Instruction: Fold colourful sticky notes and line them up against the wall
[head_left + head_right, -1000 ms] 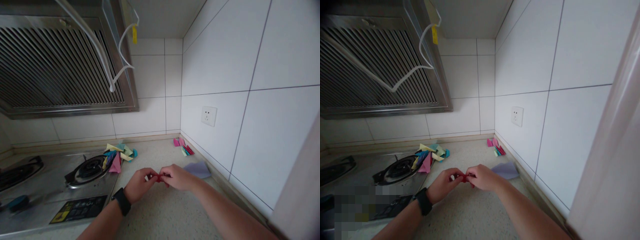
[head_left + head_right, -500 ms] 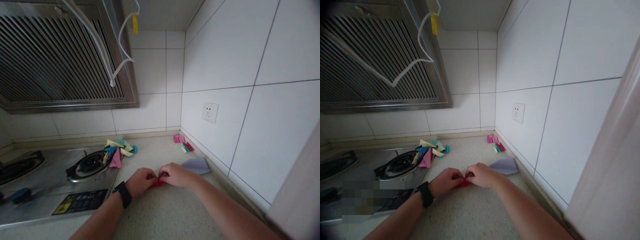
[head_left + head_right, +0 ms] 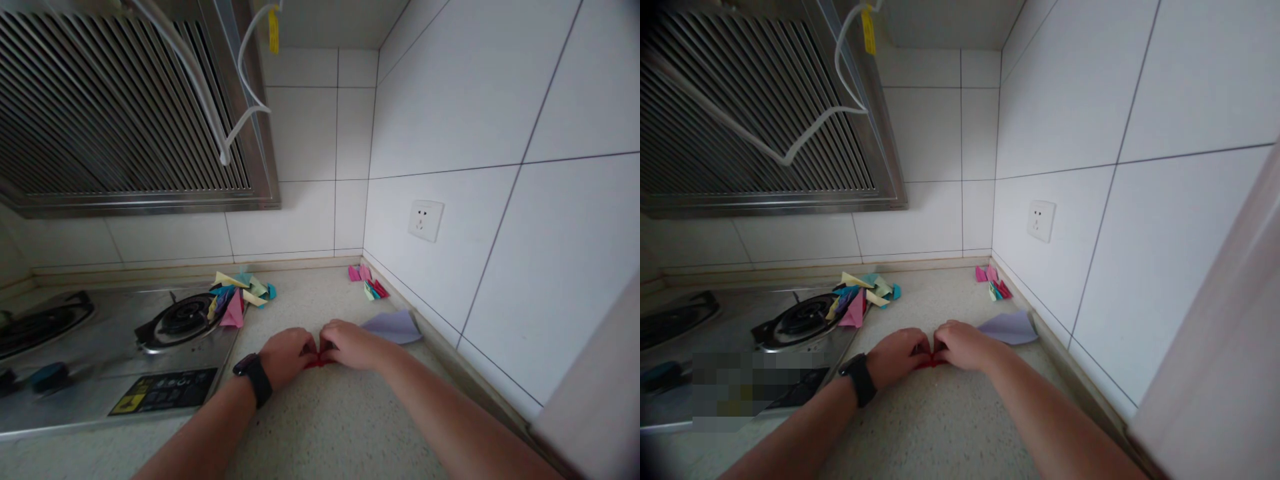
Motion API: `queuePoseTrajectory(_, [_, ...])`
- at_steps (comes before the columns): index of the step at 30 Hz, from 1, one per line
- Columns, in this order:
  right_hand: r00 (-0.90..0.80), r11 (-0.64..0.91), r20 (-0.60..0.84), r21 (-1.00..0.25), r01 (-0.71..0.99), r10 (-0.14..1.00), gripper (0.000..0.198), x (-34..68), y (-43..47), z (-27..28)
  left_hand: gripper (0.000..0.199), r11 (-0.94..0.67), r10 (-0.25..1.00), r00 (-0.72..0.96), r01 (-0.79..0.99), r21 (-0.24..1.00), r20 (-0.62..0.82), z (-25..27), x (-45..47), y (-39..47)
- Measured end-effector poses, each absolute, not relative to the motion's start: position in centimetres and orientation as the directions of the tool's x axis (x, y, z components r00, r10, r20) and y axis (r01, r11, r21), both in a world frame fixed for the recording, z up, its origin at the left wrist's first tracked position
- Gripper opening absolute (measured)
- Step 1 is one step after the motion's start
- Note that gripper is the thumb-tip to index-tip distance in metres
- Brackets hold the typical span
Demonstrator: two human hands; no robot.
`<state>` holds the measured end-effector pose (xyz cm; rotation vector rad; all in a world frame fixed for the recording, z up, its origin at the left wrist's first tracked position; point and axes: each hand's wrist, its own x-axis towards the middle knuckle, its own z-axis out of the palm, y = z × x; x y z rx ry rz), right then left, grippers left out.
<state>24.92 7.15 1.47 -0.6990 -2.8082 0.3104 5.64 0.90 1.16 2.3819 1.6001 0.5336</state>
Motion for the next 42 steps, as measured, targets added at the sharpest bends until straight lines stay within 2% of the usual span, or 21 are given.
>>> queuePoseTrajectory(4, [-0.860,0.862,0.169,-0.265,0.432,0.482,0.010,25.0,7.1,1.6,0.016,-0.393,0.919,0.352,0.849,0.354,0.177,1.5,5.7,0.5])
queuePoseTrajectory(12, [-0.857,0.843,0.124,-0.293,0.450,0.501,0.014,25.3,6.8,2.0,0.019,-0.388,0.915,0.396,0.810,0.440,0.078,1.8,5.3,0.6])
queuePoseTrajectory(23, [-0.851,0.817,0.042,-0.309,0.487,0.523,0.020,26.3,7.0,2.5,0.022,-0.405,0.904,0.426,0.822,0.400,0.040,2.5,4.8,-0.2])
queuePoseTrajectory(30, [-0.848,0.820,0.059,-0.299,0.489,0.527,0.020,26.3,6.9,2.5,0.025,-0.451,0.889,0.450,0.832,0.323,0.084,2.6,5.1,-0.9])
queuePoseTrajectory(37, [-0.893,0.881,0.128,-0.273,0.386,0.431,0.020,26.3,7.0,2.5,0.027,-0.475,0.879,0.464,0.829,0.294,0.111,2.5,4.9,-1.0])
queuePoseTrajectory(42, [-0.886,0.887,0.183,-0.275,0.370,0.426,0.017,26.0,6.9,2.4,0.025,-0.487,0.873,0.460,0.815,0.315,0.160,2.3,5.0,-0.7])
